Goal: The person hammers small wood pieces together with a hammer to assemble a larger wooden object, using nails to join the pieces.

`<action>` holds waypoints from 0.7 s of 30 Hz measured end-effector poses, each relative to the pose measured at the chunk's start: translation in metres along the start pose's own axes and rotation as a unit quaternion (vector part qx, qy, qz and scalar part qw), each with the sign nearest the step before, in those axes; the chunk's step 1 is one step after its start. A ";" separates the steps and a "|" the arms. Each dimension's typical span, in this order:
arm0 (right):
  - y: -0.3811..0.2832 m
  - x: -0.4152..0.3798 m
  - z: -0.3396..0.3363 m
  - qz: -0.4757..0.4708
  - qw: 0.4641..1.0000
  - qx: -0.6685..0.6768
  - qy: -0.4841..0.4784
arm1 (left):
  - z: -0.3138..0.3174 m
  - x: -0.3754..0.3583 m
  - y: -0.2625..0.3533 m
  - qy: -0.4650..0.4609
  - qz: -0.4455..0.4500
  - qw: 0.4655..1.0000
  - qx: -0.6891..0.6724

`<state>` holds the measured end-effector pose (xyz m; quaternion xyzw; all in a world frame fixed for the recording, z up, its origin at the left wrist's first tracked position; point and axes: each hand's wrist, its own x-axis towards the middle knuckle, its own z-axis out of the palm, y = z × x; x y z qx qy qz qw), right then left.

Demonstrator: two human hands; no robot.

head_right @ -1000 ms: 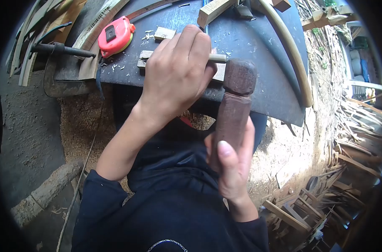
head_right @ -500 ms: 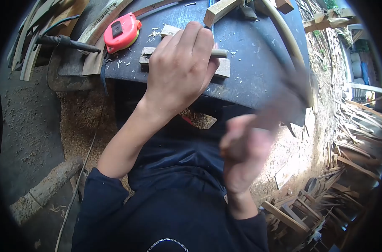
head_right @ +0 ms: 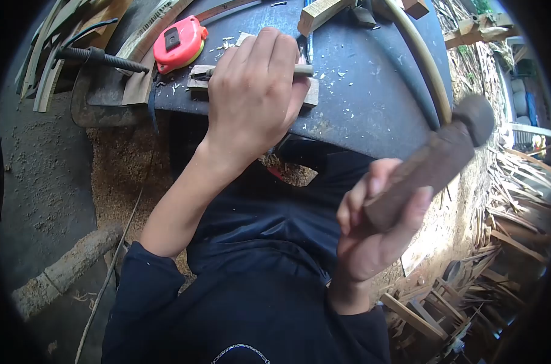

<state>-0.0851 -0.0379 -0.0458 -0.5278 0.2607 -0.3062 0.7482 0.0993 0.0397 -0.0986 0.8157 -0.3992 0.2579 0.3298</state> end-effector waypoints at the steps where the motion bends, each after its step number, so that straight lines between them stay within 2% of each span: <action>1: 0.001 0.004 0.001 -0.048 0.997 0.055 0.014 | 0.000 0.001 0.000 0.004 0.003 1.000 -0.001; 2: 0.002 0.003 0.004 -0.064 0.994 0.084 0.013 | 0.000 0.002 0.000 0.003 0.005 1.000 -0.004; 5: 0.000 0.000 0.006 -0.005 0.998 -0.026 0.050 | 0.001 0.002 -0.001 0.009 0.007 1.000 -0.008; 6: 0.004 -0.002 0.000 0.000 1.000 0.007 -0.001 | 0.001 0.002 -0.001 0.014 0.008 1.000 -0.009; 9: 0.006 -0.008 0.000 -0.001 1.000 0.006 -0.010 | 0.002 0.001 -0.001 0.018 0.005 1.000 -0.015; 13: 0.010 -0.009 0.007 -0.028 0.999 0.010 0.031 | -0.004 0.002 -0.002 0.013 0.005 1.000 -0.016; 16: 0.009 -0.013 0.005 0.004 0.999 -0.033 0.019 | -0.014 0.002 -0.009 -0.002 0.071 0.996 -0.057; 21: 0.011 -0.015 -0.001 0.042 0.997 -0.061 0.005 | -0.017 0.004 -0.016 -0.006 0.101 0.993 -0.067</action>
